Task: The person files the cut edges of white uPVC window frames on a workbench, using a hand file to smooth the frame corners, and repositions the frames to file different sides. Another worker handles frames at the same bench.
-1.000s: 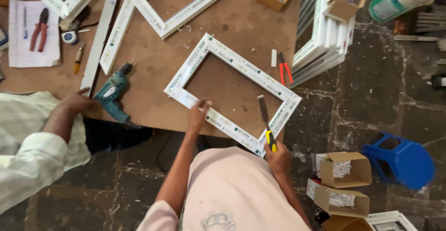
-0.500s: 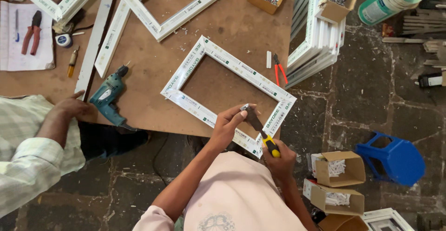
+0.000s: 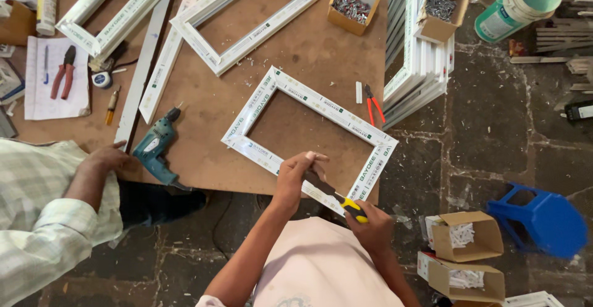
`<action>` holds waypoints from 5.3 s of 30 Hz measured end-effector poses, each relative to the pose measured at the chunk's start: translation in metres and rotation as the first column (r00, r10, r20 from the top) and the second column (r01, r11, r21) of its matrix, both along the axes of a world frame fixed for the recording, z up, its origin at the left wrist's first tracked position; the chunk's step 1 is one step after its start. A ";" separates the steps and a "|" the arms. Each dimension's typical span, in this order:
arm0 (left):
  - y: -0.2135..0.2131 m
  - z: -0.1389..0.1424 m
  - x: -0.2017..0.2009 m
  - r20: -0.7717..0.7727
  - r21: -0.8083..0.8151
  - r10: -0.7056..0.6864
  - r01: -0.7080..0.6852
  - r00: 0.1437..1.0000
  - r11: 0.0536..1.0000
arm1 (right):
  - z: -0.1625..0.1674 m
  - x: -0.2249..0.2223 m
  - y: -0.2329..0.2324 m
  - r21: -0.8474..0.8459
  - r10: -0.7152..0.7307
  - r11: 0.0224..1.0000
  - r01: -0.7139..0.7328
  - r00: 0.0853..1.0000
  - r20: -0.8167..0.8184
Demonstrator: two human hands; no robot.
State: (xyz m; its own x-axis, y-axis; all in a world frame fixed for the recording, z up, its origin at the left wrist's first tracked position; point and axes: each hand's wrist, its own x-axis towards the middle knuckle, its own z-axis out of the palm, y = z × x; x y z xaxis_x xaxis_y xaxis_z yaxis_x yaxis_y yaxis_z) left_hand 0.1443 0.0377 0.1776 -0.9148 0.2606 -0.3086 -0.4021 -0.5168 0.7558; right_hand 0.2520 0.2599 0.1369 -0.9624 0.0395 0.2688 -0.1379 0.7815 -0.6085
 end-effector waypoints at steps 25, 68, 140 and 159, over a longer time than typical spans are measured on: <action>-0.011 -0.008 0.014 0.110 0.336 -0.027 -0.011 0.994 0.942 | 0.001 -0.002 0.011 0.047 -0.023 0.999 0.022 0.999 0.023; -0.096 -0.310 -0.349 -0.248 -0.956 0.347 -0.287 0.904 0.064 | -0.242 -0.210 -0.163 -0.341 -0.124 0.917 0.207 0.960 0.250; -0.087 -0.305 -0.327 -0.001 -0.994 0.091 -0.010 0.996 0.106 | -0.231 -0.348 -0.204 -0.105 -0.064 0.991 0.079 0.988 0.143; -0.087 -0.313 -0.325 -0.031 -0.998 0.077 -0.036 0.997 0.057 | -0.213 -0.213 -0.199 0.072 -0.310 0.950 0.304 0.881 0.357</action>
State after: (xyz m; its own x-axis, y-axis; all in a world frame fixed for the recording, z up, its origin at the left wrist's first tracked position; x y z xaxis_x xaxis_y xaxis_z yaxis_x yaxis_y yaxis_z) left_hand -0.1802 -0.0489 -0.1358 -0.8977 -0.3631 -0.2498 -0.4393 0.6919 0.5730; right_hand 0.0391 0.0608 -0.0764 -0.9333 0.3476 -0.0903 0.3363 0.7576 -0.5594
